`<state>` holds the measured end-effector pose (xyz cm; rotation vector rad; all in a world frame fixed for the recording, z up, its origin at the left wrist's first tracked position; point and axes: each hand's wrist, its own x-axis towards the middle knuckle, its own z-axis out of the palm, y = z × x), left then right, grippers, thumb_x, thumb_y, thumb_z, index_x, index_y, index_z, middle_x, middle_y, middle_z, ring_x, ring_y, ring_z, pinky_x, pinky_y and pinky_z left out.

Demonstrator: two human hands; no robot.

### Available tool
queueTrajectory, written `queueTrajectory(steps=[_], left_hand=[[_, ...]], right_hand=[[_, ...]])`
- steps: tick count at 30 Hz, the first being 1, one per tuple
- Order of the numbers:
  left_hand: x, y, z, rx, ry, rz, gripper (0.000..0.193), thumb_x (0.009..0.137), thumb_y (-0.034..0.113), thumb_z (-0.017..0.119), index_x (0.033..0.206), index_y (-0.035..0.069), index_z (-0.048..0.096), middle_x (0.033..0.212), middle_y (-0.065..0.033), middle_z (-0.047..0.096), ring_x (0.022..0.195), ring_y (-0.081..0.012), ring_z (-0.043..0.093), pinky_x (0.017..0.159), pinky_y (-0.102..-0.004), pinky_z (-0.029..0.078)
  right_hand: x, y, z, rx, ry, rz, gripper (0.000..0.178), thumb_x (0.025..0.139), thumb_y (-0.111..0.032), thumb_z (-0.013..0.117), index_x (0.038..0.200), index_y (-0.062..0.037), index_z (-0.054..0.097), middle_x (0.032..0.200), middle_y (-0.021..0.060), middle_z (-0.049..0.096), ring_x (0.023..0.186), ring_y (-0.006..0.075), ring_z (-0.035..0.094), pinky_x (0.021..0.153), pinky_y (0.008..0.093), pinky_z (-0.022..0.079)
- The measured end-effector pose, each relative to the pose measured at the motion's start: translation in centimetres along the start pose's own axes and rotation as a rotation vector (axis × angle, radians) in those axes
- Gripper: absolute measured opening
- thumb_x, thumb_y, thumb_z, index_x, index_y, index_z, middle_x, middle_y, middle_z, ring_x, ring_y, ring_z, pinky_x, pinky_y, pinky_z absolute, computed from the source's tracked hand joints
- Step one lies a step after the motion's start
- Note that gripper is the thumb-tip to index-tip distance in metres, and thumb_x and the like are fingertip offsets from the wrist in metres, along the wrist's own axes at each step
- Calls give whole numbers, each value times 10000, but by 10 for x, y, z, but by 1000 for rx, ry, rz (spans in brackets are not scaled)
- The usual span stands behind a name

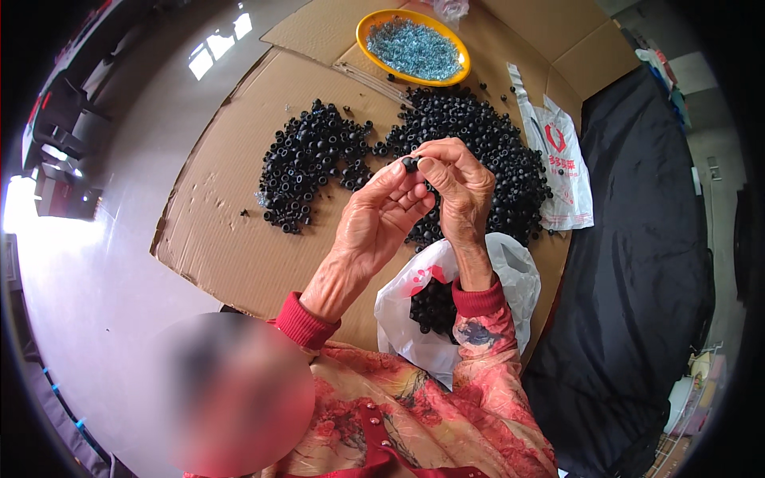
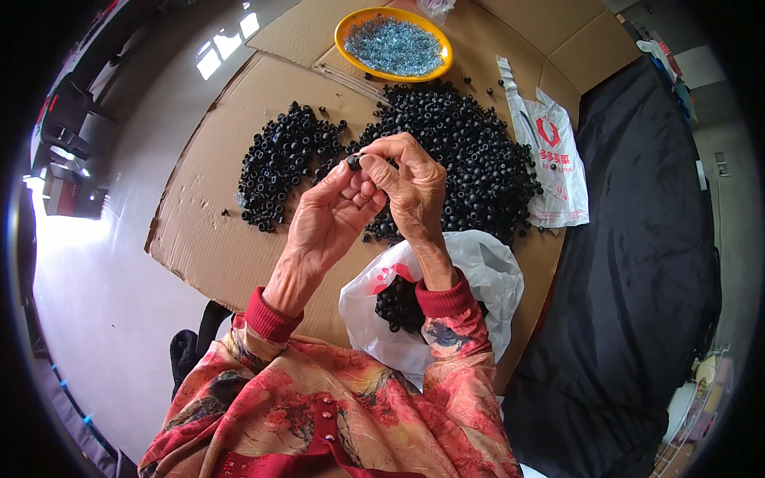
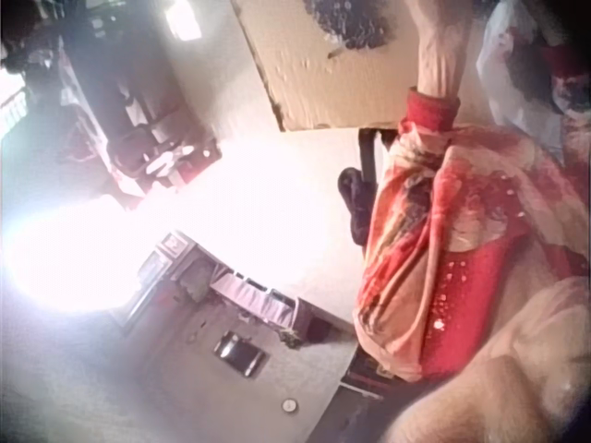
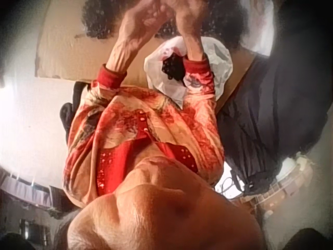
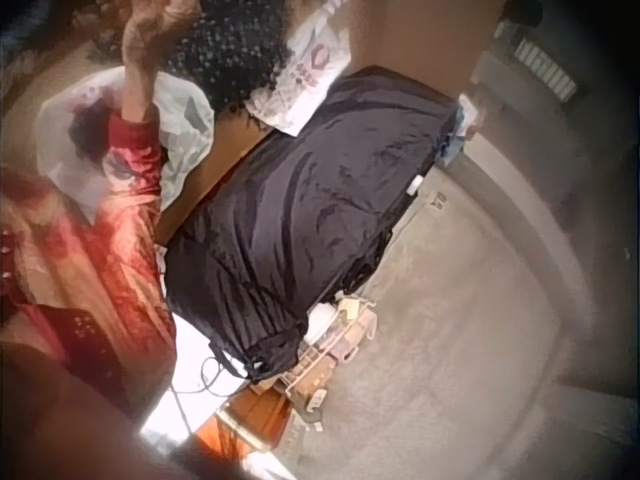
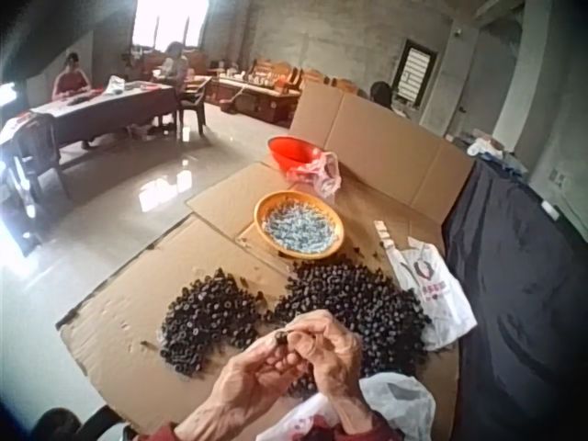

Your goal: Sort and inspect small black circular plastic or rubber components on a cardboard surface.

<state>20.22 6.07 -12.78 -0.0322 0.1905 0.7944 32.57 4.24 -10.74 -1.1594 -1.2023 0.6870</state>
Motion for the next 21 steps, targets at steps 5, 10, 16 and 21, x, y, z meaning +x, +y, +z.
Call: queueTrajectory(steps=[5,10,16,21], left_hand=[[0,1,-1,61,-30,-4,180,898,177,535,971,15,567,851,-70,623,777,-162,585,795,-344,494],[-2,2,-1,102,-24,-5,169,898,177,531,939,17,567,849,-82,623,768,-164,583,789,-347,491],[-4,0,1,79,-48,-11,152,895,159,528,938,19,569,848,-81,624,761,-160,581,773,-343,495],[-5,1,-1,86,-39,-6,160,888,145,536,973,11,559,854,-76,621,757,-157,581,770,-342,497]], right_hand=[[0,-8,0,4,-5,26,61,798,-69,649,846,-35,633,830,24,611,717,52,534,621,188,422],[3,-8,-1,-89,-13,-60,69,791,-55,651,849,-29,626,822,34,610,714,70,542,626,202,428],[4,-19,-7,-120,-61,-62,52,792,-54,643,827,-21,622,802,39,606,715,82,552,643,219,446],[8,-27,-9,-154,-142,51,56,794,-65,642,806,-14,620,765,40,602,719,95,570,639,239,467]])
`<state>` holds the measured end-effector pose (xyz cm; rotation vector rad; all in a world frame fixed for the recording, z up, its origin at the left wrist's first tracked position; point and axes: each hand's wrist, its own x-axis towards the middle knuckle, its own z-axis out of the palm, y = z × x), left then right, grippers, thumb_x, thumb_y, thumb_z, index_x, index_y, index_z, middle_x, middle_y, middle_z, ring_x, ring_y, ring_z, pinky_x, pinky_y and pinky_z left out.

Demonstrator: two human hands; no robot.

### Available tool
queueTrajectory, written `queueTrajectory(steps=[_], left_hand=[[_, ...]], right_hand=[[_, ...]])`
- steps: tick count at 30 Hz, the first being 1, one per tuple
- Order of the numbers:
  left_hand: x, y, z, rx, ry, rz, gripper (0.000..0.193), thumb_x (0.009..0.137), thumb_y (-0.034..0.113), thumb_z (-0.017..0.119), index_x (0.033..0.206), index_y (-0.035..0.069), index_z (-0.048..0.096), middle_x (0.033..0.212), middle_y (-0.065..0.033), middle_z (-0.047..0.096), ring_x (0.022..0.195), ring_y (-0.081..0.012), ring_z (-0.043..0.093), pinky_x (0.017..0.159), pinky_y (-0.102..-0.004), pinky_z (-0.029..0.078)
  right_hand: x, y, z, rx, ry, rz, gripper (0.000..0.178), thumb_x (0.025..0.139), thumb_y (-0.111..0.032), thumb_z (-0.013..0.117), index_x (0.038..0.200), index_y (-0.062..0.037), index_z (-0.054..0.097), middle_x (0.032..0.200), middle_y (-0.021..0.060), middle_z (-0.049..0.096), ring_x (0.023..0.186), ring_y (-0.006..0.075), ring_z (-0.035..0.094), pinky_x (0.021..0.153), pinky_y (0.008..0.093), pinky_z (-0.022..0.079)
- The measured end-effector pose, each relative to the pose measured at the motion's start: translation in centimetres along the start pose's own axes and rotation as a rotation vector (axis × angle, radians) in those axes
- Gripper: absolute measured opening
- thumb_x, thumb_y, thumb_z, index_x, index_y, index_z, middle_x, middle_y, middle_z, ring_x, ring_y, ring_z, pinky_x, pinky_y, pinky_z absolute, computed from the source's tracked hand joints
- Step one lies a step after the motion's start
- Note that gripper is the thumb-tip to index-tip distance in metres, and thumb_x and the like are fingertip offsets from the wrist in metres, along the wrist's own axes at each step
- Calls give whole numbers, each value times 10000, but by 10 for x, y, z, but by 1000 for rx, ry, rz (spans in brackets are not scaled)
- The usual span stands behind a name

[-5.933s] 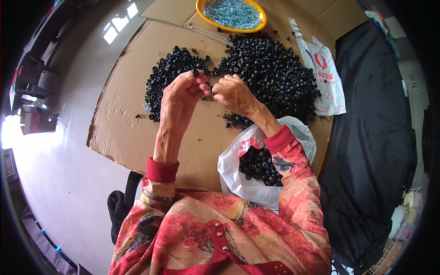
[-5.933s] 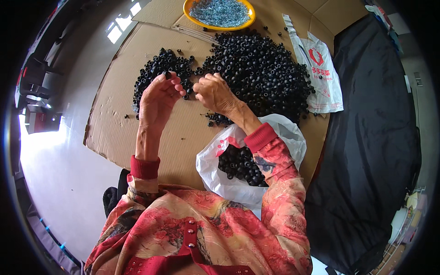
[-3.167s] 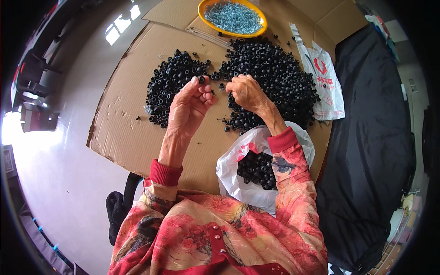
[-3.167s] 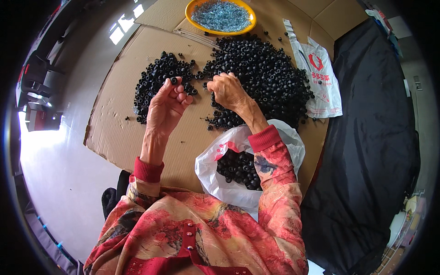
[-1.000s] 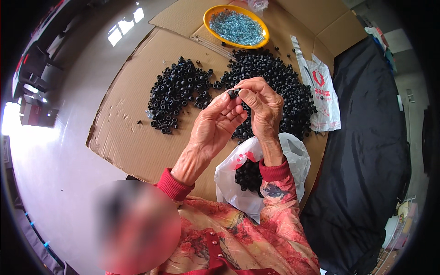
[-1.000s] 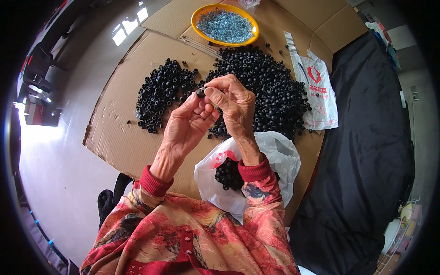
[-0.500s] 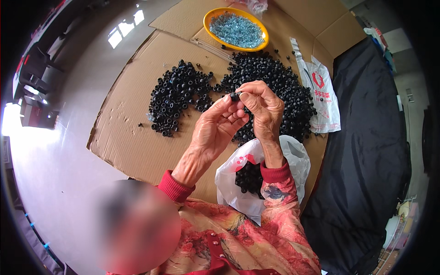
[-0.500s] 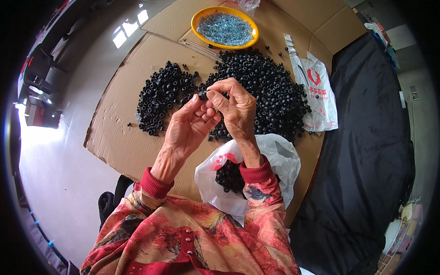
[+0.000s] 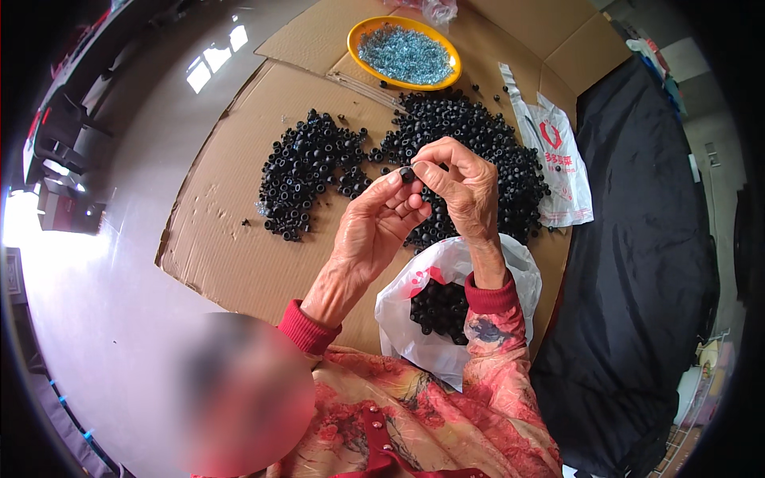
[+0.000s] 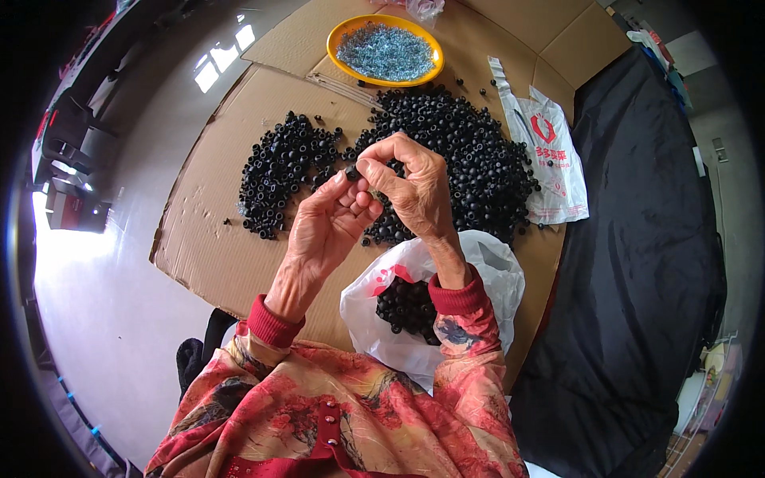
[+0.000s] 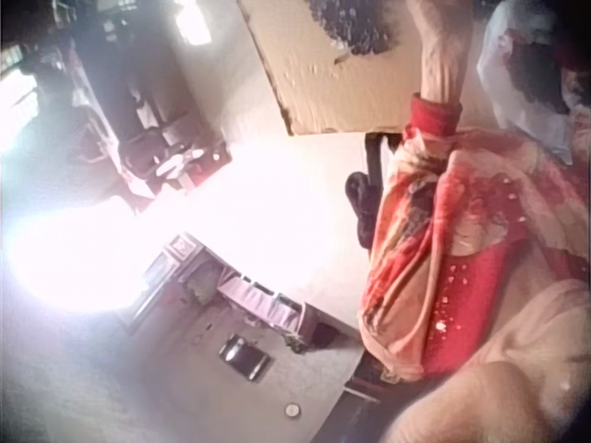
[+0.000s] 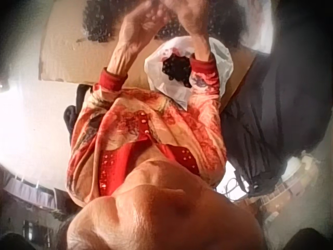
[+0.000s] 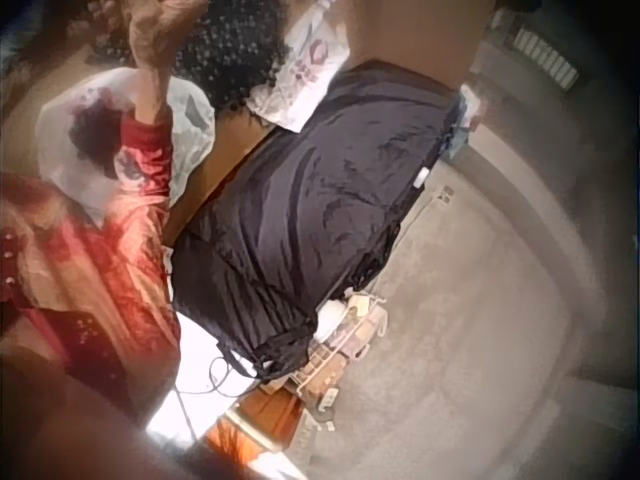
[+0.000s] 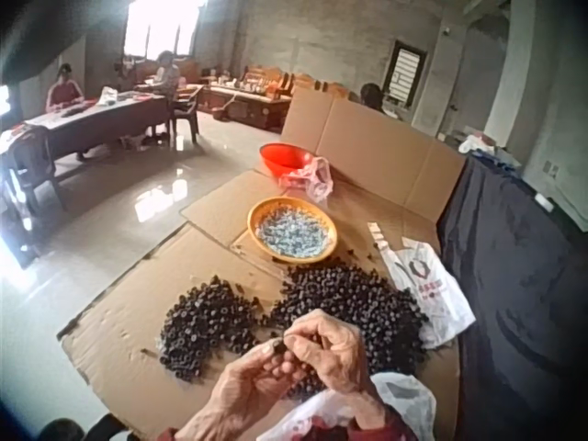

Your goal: Sort and inspect small black circular plastic or rubber components on a cardboard surface.

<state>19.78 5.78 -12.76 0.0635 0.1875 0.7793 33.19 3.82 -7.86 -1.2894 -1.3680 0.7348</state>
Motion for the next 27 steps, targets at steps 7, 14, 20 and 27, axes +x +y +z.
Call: queueTrajectory(steps=[7,14,20,27], left_hand=[[1,1,-2,3,-1,0,196,884,128,538,1031,-2,542,893,-90,615,776,-161,585,779,-338,500],[3,2,-3,77,-20,19,214,882,126,541,1052,-3,538,942,-93,609,834,-173,590,820,-341,490],[3,1,-4,82,-23,20,223,879,134,545,1064,10,537,994,-92,606,902,-173,584,875,-348,457],[4,0,-9,95,-36,14,224,887,148,527,1066,14,545,1016,-93,607,915,-170,580,880,-344,449]], right_hand=[[1,4,-2,-147,10,-85,68,785,-76,651,797,-14,625,765,62,619,706,137,587,645,268,472],[1,0,-4,-446,6,-366,105,734,-33,652,834,-18,622,778,86,612,728,224,584,686,321,465],[-3,-6,-4,-584,-34,-445,236,675,-58,680,891,-22,592,829,88,583,778,246,563,778,372,428],[-3,2,-3,-690,-8,-555,267,644,-45,695,885,-24,581,877,100,563,822,267,551,801,388,427]])
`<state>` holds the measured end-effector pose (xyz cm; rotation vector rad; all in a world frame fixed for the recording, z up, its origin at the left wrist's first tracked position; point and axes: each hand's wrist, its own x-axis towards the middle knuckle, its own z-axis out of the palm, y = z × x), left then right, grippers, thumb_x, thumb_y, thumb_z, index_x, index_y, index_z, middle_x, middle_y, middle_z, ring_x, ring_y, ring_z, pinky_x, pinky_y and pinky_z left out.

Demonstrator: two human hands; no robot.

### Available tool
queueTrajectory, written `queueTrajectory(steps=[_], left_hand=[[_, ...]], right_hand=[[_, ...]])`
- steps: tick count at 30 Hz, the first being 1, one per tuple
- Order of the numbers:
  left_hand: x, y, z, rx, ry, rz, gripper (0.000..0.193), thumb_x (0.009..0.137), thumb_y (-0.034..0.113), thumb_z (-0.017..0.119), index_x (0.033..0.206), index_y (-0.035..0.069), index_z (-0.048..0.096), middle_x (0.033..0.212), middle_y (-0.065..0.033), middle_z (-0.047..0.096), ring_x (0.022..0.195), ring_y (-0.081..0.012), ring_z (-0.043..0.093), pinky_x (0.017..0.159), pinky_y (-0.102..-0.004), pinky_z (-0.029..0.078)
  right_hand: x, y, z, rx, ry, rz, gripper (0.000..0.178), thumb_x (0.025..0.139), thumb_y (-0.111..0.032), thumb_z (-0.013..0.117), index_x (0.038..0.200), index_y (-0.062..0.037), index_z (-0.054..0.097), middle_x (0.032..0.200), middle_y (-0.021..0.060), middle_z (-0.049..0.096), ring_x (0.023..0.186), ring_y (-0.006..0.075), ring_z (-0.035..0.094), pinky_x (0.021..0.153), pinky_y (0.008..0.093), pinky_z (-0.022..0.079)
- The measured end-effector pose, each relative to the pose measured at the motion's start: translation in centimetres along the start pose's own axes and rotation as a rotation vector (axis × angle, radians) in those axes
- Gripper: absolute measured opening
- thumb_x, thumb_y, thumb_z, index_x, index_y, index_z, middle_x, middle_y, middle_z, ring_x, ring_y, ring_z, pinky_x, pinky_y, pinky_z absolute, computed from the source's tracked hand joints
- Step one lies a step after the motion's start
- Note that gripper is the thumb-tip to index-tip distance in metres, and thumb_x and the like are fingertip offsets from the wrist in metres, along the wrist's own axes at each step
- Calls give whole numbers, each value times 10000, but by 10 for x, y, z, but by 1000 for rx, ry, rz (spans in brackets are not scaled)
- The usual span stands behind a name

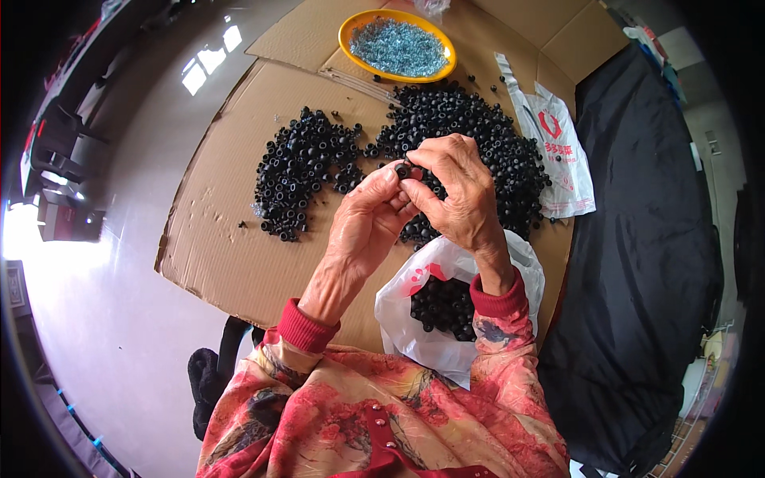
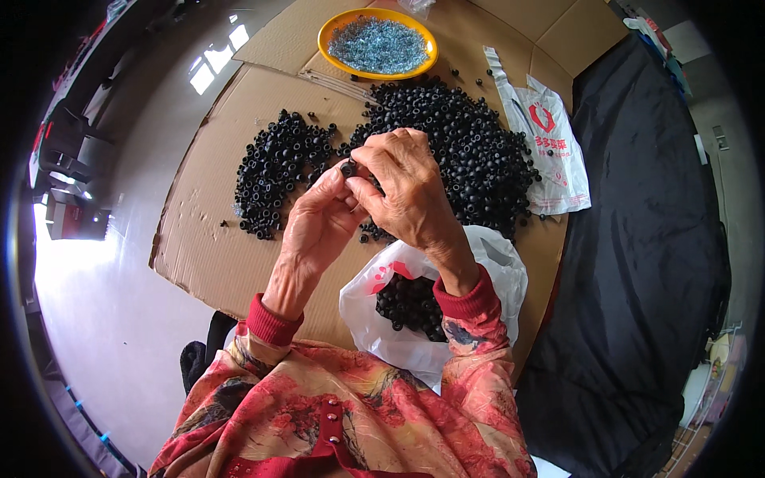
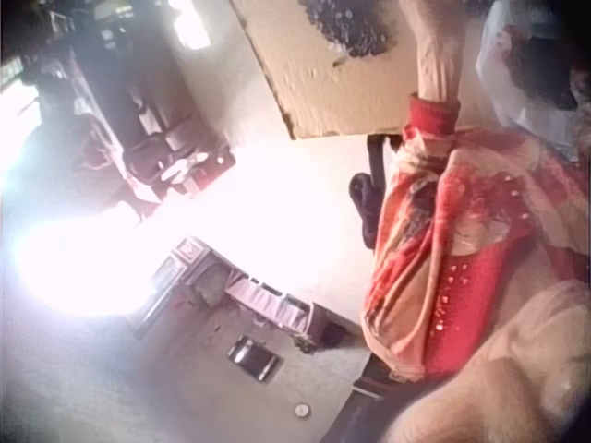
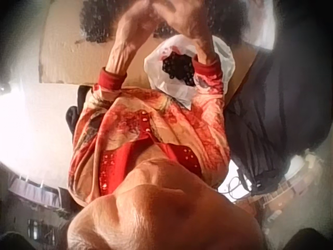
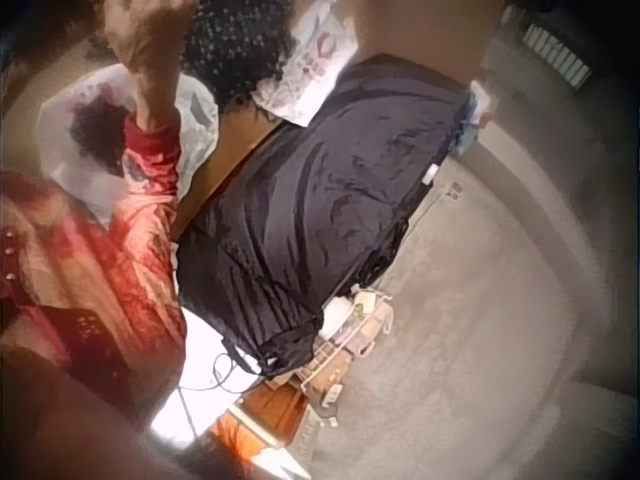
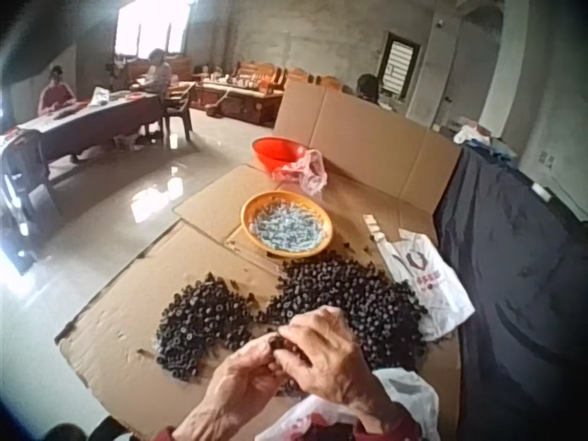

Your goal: Sort and inspect small black circular plastic or rubber components on a cardboard surface.

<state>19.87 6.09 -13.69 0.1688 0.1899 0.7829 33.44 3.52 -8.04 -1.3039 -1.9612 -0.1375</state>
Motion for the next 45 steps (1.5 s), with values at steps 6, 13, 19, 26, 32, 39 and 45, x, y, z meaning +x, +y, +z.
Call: queueTrajectory(steps=[6,13,19,26,32,39,45], left_hand=[[0,-2,0,47,27,4,228,889,156,526,1061,8,547,1003,-78,609,910,-163,579,868,-338,451],[0,-1,1,52,55,20,229,883,148,537,1057,0,548,978,-64,607,881,-156,578,847,-329,456],[0,-3,2,57,25,41,237,885,140,532,1063,-15,548,976,-71,604,876,-162,580,852,-330,456],[0,-5,2,46,-35,34,243,894,139,518,1071,-26,551,984,-74,599,902,-161,574,884,-338,448],[1,-3,6,134,-9,11,244,905,136,511,1071,-38,554,981,-70,596,890,-147,578,872,-320,455],[5,30,15,496,150,109,329,872,165,589,1116,-52,543,949,-116,634,838,-161,609,797,-295,495],[-9,45,-12,601,256,181,257,861,165,608,1039,-20,589,888,-72,635,776,-117,593,730,-260,486]], right_hand=[[-1,2,2,9,20,-65,246,644,-14,688,867,-2,584,858,108,565,803,263,561,764,382,451],[-3,7,7,11,48,-119,253,644,4,689,872,10,582,845,111,560,789,259,560,739,376,461],[-3,8,7,20,53,-154,247,654,17,681,875,25,574,844,122,545,774,260,551,733,376,462],[-7,9,5,8,45,-228,236,670,43,655,890,49,569,839,128,536,765,266,542,728,377,459],[-7,12,-1,-23,28,-227,231,666,36,652,879,44,564,832,129,539,763,272,545,711,374,461],[-24,14,-34,54,-213,-80,225,628,-22,665,818,-28,544,816,101,556,773,269,552,721,379,446],[-67,-8,-66,131,-702,50,182,621,-94,693,751,-28,586,757,71,562,752,239,536,725,352,400]])
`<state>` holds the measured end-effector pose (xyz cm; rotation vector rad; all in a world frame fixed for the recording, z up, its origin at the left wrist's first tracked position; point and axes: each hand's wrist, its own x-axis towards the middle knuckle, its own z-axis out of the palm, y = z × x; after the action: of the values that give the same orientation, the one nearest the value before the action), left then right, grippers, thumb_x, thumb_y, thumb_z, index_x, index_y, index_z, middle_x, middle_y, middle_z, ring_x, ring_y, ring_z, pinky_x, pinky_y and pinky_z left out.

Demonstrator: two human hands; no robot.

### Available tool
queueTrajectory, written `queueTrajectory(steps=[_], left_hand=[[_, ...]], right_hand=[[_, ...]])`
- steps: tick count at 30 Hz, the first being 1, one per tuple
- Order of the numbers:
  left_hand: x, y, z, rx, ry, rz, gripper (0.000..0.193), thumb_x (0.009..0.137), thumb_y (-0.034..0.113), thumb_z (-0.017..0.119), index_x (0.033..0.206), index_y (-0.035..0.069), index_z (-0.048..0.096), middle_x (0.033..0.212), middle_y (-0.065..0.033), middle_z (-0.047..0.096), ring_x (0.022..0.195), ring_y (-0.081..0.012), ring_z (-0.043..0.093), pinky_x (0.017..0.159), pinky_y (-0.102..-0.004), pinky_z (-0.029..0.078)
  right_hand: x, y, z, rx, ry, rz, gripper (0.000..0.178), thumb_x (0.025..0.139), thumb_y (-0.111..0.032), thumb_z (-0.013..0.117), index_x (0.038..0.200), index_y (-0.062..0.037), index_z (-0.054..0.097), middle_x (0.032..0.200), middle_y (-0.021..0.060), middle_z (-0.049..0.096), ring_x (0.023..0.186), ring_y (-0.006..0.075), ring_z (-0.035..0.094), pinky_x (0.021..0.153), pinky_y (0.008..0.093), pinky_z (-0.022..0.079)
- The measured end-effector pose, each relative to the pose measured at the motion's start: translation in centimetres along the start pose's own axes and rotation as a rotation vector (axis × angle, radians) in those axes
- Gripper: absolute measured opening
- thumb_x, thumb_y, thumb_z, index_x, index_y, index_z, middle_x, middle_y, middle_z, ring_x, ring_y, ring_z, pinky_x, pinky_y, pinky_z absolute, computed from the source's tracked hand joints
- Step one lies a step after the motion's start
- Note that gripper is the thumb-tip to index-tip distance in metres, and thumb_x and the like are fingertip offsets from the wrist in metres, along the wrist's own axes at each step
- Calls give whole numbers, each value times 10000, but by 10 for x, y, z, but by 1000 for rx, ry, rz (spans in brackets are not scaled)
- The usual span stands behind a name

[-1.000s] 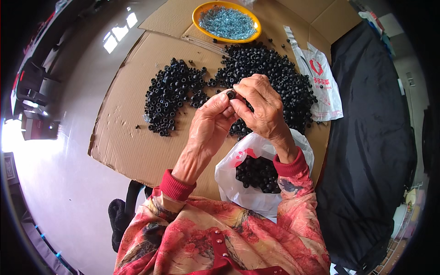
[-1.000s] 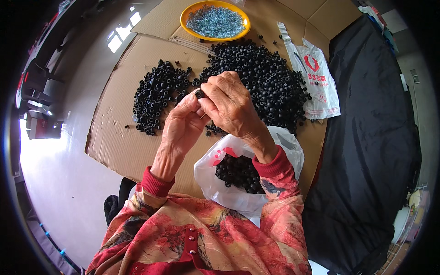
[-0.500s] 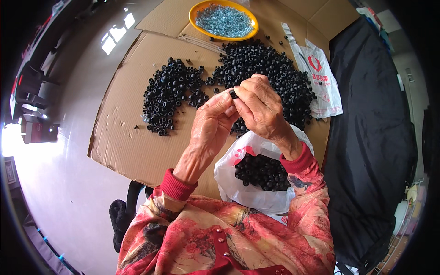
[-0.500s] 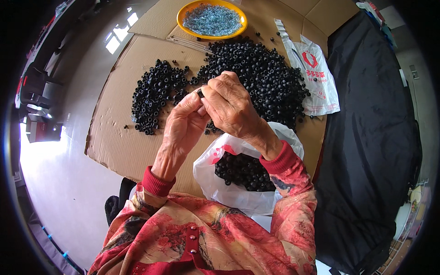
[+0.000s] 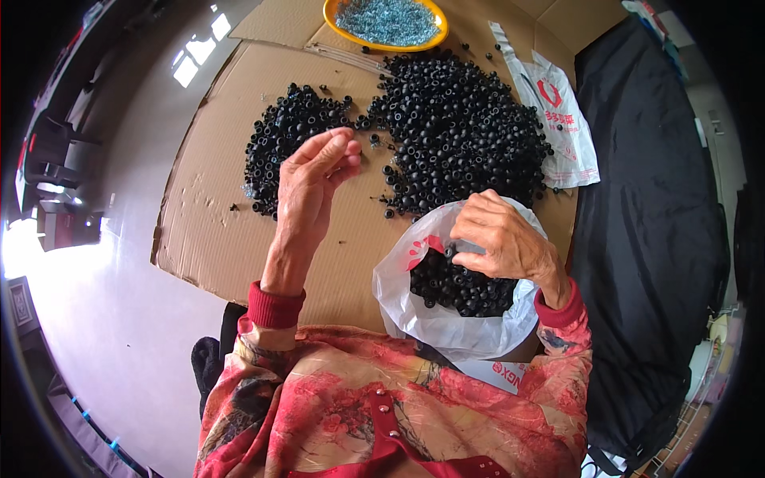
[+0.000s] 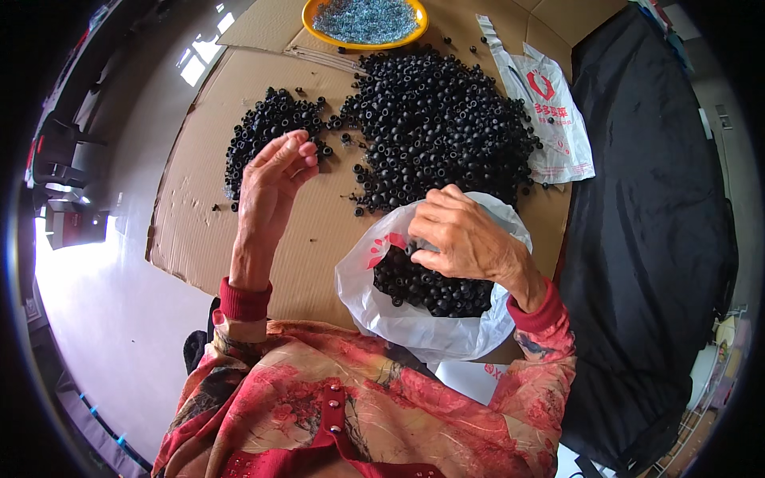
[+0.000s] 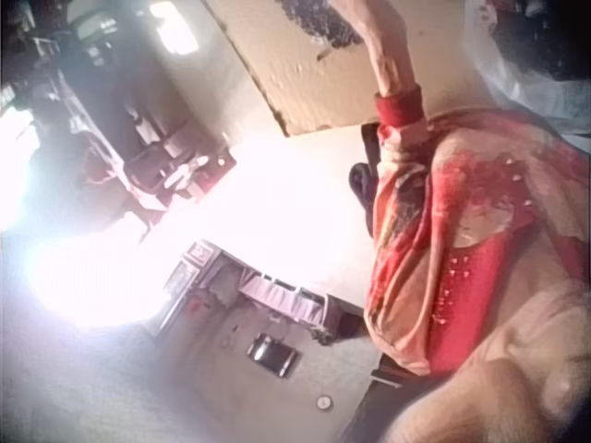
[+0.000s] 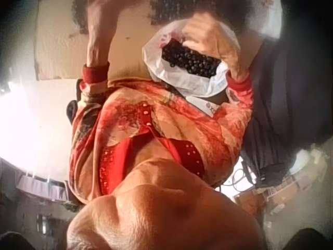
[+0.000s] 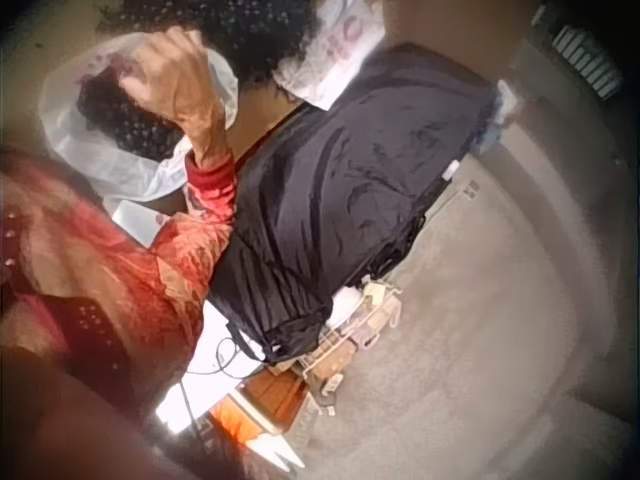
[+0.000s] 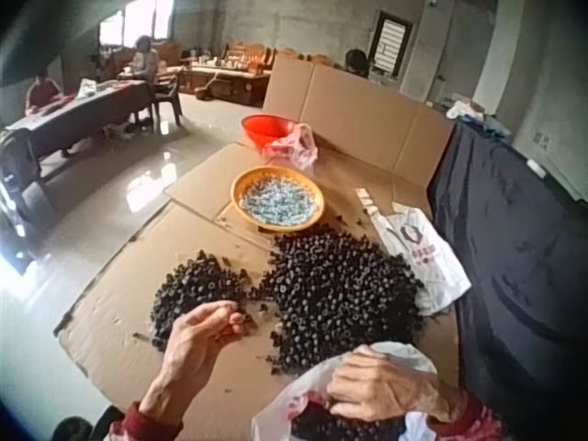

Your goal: Sort and inspect small black circular plastic or rubber components on a cardboard surface.

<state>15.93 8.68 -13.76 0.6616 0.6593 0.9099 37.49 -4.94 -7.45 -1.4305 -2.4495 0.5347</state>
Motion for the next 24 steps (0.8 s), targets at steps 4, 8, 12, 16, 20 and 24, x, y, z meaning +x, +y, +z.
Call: queueTrajectory(steps=[4,8,12,16,20,24], left_hand=[[-2,-14,-3,77,-5,3,216,849,166,624,991,4,617,842,-56,642,732,-107,586,704,-249,482],[-7,-28,-8,152,4,-2,207,833,163,640,969,8,630,816,-49,646,704,-102,581,675,-241,475],[-9,-39,-17,190,33,-48,211,829,164,640,969,5,631,812,-49,644,704,-99,578,675,-233,471],[-9,-39,-24,177,65,-70,209,834,166,633,969,6,632,810,-47,644,704,-95,577,680,-231,469],[-7,-43,-27,188,47,-93,203,851,183,620,976,24,627,837,-39,647,728,-97,585,703,-242,481],[-7,-39,-16,161,56,-53,200,843,164,626,967,8,628,811,-44,642,698,-94,576,680,-235,473]], right_hand=[[11,21,-4,-72,93,65,146,688,-103,680,778,-21,601,755,89,577,750,250,547,713,362,407],[56,49,26,-85,174,41,113,700,-83,658,762,-21,587,749,99,582,757,267,563,721,364,423],[91,63,66,-207,159,54,72,721,-89,625,736,-43,570,728,97,571,756,257,549,722,377,414],[106,67,89,-387,147,-13,78,722,-86,614,704,-56,544,689,82,545,756,235,526,712,372,396],[108,68,88,-381,95,20,56,717,-84,606,717,-50,561,706,83,569,731,259,535,710,383,404],[104,58,50,673,192,372,141,775,-49,619,910,-13,634,862,67,648,820,123,592,734,247,463]])
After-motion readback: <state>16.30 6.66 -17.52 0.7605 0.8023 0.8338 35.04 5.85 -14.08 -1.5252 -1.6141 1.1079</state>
